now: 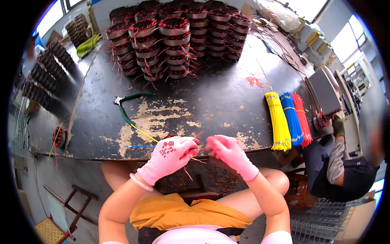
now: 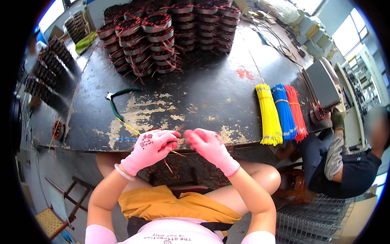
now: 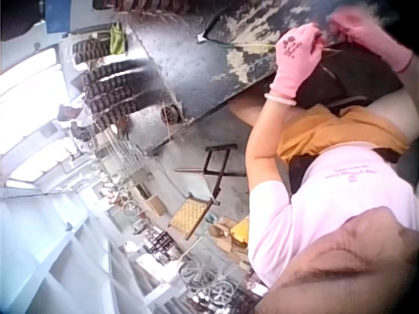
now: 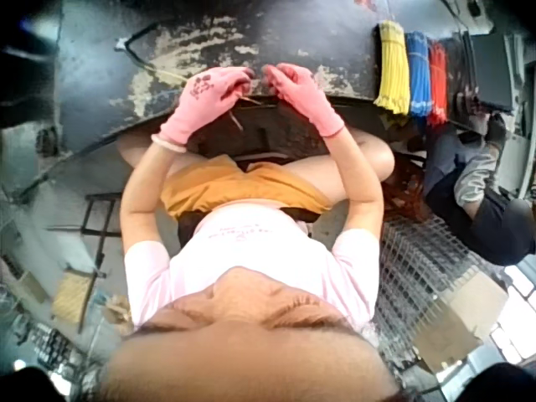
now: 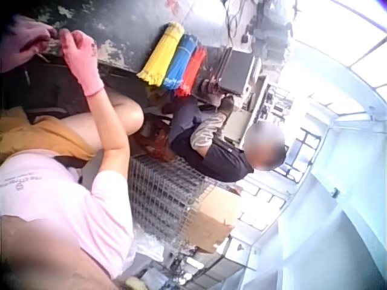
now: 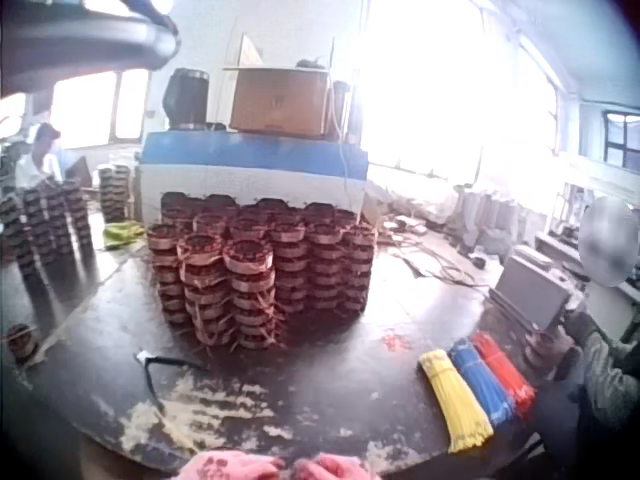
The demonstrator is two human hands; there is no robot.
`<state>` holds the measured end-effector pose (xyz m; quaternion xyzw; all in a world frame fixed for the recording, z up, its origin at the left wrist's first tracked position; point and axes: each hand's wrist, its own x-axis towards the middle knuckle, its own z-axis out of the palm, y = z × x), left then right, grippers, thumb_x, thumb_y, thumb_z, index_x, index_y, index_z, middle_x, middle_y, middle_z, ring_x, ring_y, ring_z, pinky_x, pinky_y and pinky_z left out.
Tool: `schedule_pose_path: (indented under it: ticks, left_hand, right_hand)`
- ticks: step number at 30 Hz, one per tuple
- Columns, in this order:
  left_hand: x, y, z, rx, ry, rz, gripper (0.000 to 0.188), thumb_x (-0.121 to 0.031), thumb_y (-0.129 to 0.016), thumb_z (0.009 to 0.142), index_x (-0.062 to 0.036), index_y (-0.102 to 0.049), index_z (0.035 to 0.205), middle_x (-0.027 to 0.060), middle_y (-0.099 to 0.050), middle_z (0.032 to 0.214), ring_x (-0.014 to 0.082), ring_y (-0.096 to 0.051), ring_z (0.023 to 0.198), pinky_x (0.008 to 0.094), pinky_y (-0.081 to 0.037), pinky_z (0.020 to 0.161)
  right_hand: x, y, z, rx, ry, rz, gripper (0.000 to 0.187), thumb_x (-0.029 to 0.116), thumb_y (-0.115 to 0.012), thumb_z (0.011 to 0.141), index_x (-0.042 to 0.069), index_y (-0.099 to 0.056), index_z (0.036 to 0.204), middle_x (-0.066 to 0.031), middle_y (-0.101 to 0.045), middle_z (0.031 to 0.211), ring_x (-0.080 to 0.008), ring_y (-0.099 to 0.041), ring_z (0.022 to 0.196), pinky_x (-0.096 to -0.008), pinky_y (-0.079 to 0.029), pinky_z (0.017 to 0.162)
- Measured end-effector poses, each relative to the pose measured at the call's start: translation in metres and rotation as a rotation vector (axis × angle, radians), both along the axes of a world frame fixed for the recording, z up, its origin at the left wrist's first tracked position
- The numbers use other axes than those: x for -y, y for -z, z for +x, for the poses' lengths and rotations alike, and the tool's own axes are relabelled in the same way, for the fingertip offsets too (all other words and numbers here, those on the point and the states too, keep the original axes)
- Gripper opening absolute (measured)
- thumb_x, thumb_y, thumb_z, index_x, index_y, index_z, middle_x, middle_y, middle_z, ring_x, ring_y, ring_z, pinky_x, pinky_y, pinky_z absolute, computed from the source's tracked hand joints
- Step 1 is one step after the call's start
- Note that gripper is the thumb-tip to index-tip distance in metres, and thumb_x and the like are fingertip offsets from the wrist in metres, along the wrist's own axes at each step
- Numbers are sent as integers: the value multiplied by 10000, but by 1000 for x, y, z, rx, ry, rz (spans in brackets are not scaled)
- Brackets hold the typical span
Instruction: The person sits cross-legged at a workbench and assembles electrical components by inserting colored plastic rods into circular metal cores. They use pliers to trim the ends of the rods and stack the finished units on the table.
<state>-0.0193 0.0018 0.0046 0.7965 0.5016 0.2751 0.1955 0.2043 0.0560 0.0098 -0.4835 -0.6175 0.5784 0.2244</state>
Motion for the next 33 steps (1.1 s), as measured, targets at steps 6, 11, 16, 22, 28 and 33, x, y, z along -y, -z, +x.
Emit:
schedule_pose_path:
  ticks: [6, 11, 16, 22, 28, 33]
  left_hand:
    - [3, -6, -2, 148, -16, -33, 233, -118, -593, 963, -60, -618, 1188, 136, -694, 1193, 337, -667, 1082, 404, -542, 912]
    - [7, -21, -12, -109, -133, 353, 324, -59, -559, 957, -70, -612, 1277, 139, -653, 1262, 361, -630, 1131, 432, -507, 955]
    - [0, -16, -7, -83, -146, 232, 401, -63, -553, 959, -60, -581, 1359, 172, -630, 1293, 371, -582, 1197, 444, -461, 1019]
    - [1, 7, -7, -34, -220, 99, 391, -115, -538, 995, -51, -567, 1380, 184, -657, 1234, 361, -609, 1145, 447, -471, 1000]
    - [-1, 12, -9, 12, -186, 86, 367, -107, -521, 1008, -20, -565, 1362, 160, -656, 1237, 353, -594, 1158, 431, -450, 1020]
    - [1, 7, -3, 5, -203, 84, 365, -91, -551, 976, -23, -592, 1333, 153, -658, 1240, 350, -596, 1140, 431, -456, 995]
  right_hand:
    - [-10, 5, -20, -44, -189, 80, 410, 424, -683, 941, 18, -704, 886, -81, -657, 710, -110, -572, 656, -323, -479, 645]
    - [-12, 13, -28, 236, -173, 335, 424, 427, -745, 899, 8, -687, 876, -92, -712, 753, -176, -674, 676, -343, -523, 654]
    - [-13, 25, -27, 130, -156, 336, 453, 458, -732, 895, 8, -684, 887, -110, -697, 743, -202, -684, 688, -359, -530, 668]
    - [-6, 15, -17, 63, -106, 327, 459, 471, -692, 922, 16, -698, 979, -132, -679, 774, -219, -678, 729, -362, -523, 685]
    - [-26, 13, 98, -69, 505, 660, 180, 184, -669, 945, 13, -710, 983, -101, -700, 856, -170, -671, 809, -328, -534, 760]
    - [-30, 13, 249, 280, 1223, 626, 351, 395, -718, 913, 46, -731, 875, -136, -717, 767, -274, -707, 716, -386, -527, 683]
